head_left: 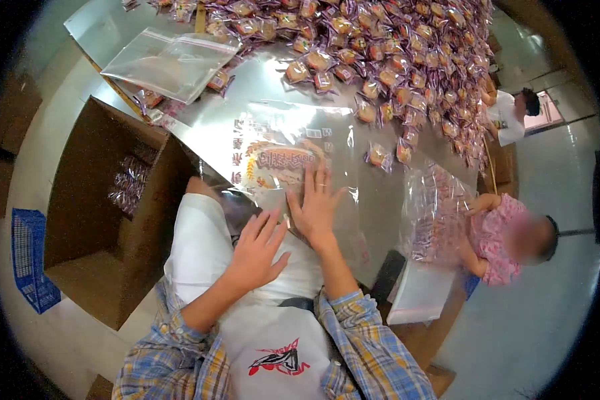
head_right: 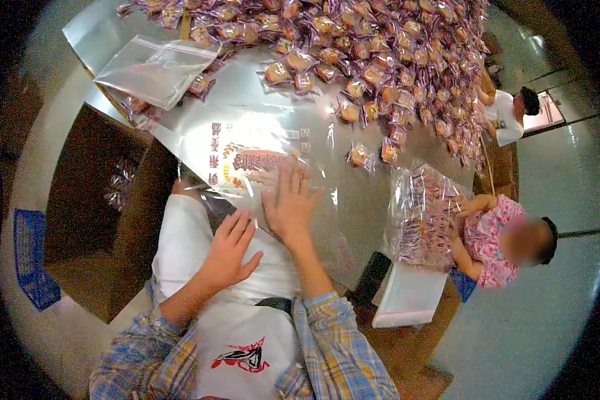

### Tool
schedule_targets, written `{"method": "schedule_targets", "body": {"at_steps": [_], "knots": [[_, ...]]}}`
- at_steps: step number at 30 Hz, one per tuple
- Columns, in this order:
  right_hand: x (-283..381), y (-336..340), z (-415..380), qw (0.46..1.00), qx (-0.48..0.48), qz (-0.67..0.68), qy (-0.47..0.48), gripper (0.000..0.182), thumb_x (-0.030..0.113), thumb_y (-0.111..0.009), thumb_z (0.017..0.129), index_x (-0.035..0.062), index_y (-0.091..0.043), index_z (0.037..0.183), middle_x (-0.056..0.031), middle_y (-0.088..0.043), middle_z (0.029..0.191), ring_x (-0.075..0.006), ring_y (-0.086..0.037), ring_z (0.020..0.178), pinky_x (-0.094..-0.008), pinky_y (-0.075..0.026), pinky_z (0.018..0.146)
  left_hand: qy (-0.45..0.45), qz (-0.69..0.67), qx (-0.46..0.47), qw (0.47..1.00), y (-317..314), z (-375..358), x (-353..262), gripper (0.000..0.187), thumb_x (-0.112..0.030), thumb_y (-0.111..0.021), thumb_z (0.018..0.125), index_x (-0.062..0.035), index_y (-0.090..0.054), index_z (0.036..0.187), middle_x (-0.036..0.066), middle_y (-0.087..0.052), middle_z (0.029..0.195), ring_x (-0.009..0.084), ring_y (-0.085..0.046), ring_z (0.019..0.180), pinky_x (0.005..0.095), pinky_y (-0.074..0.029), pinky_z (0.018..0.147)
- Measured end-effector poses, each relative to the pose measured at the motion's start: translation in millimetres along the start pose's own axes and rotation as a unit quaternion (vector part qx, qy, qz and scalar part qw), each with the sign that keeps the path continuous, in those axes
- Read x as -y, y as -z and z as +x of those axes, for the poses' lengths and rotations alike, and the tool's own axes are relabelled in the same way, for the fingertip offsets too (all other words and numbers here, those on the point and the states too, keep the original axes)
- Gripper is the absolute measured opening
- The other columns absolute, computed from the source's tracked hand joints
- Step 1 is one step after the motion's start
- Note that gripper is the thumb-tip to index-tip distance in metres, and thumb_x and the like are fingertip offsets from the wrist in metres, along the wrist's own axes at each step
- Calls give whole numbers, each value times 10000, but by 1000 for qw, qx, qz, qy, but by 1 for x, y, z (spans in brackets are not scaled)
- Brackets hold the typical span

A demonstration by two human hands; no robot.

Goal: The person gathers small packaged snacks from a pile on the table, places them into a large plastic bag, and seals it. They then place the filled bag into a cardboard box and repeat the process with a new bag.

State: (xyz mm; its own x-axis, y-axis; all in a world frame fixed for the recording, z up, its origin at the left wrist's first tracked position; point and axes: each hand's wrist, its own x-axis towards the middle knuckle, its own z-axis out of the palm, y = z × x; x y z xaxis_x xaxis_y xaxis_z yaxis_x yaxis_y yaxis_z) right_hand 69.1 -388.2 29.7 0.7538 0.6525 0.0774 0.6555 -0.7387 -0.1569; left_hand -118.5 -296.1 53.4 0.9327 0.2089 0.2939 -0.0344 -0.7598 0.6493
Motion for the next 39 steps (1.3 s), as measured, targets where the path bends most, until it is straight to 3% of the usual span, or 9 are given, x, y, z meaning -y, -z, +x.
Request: {"method": "schedule_targets", "body": {"at_steps": [5, 9, 12, 15, 22, 27, 30, 35, 39], "knots": [[-48, -4, -7, 995, 17, 20, 100, 683, 463, -603, 951, 170, -455, 1549, -179, -256, 1674, -439, -261, 1516, -764, -116, 1158, -59, -65, -99, 991, 55, -55, 29, 372, 8, -773, 729, -34, -712, 1093, 94, -705, 1091, 291, -681, 987, 422, -561, 859], [-56, 41, 15, 979, -3, 77, 187, 546, 183, -695, 831, 136, -623, 1369, -240, -413, 1563, -484, -410, 1361, -687, -254, 1166, 21, 37, -211, 976, 85, -100, 58, 219, 91, -714, 722, -36, -672, 895, 104, -697, 907, 308, -660, 823, 397, -525, 732], [-49, 40, 23, 970, -10, 180, 162, 620, 147, -709, 850, 114, -563, 1451, -217, -388, 1595, -475, -340, 1457, -527, -293, 1208, 242, 3, -235, 941, 82, -123, 73, 181, 62, -676, 831, -3, -651, 997, 137, -660, 951, 324, -617, 863, 386, -503, 757], [-29, 27, 12, 982, -23, 167, 90, 587, 184, -715, 892, 101, -561, 1453, -240, -396, 1585, -482, -350, 1452, -512, -307, 1200, 278, -20, -218, 935, 74, -133, 80, 205, 43, -673, 861, -7, -650, 1058, 142, -660, 993, 328, -616, 912, 384, -508, 781], [-29, 12, 19, 963, -82, 150, 209, 762, 149, -759, 869, 25, -414, 1537, -251, -354, 1609, -441, -341, 1481, -488, -295, 1212, 229, -44, -147, 961, 63, -85, 66, 295, 10, -708, 840, -9, -668, 1132, 155, -688, 1039, 342, -632, 981, 415, -511, 851], [-14, 28, 21, 939, -51, 333, 66, 1283, 411, -945, 632, 16, -217, 1614, -280, -154, 1670, -412, -207, 1543, -553, -126, 1258, 249, 21, -91, 964, 55, -86, 78, 443, -145, -717, 869, -24, -612, 1282, 160, -618, 1246, 373, -535, 1187, 507, -402, 1027], [-11, 31, 24, 989, 35, 86, 118, 1325, 539, -915, 622, 71, -199, 1634, -263, -137, 1687, -421, -168, 1556, -619, -51, 1241, 276, 33, -98, 956, 42, -82, 96, 533, -194, -714, 873, -27, -563, 1356, 181, -539, 1365, 392, -477, 1272, 532, -362, 1081], [-7, 28, 25, 962, 131, 58, 231, 1104, 640, -828, 672, 175, -410, 1582, -179, -208, 1694, -444, -101, 1568, -750, 9, 1174, 292, 60, -77, 951, 22, -66, 121, 643, -272, -729, 850, -33, -525, 1411, 206, -447, 1470, 413, -410, 1356, 554, -335, 1122], [8, 64, 21, 933, 167, -14, 319, 976, 604, -816, 717, 211, -473, 1542, -186, -323, 1642, -464, -207, 1535, -681, -86, 1224, 286, 79, -44, 954, 14, -56, 129, 746, -328, -780, 785, -45, -522, 1426, 216, -373, 1561, 427, -355, 1422, 583, -312, 1140]]}}
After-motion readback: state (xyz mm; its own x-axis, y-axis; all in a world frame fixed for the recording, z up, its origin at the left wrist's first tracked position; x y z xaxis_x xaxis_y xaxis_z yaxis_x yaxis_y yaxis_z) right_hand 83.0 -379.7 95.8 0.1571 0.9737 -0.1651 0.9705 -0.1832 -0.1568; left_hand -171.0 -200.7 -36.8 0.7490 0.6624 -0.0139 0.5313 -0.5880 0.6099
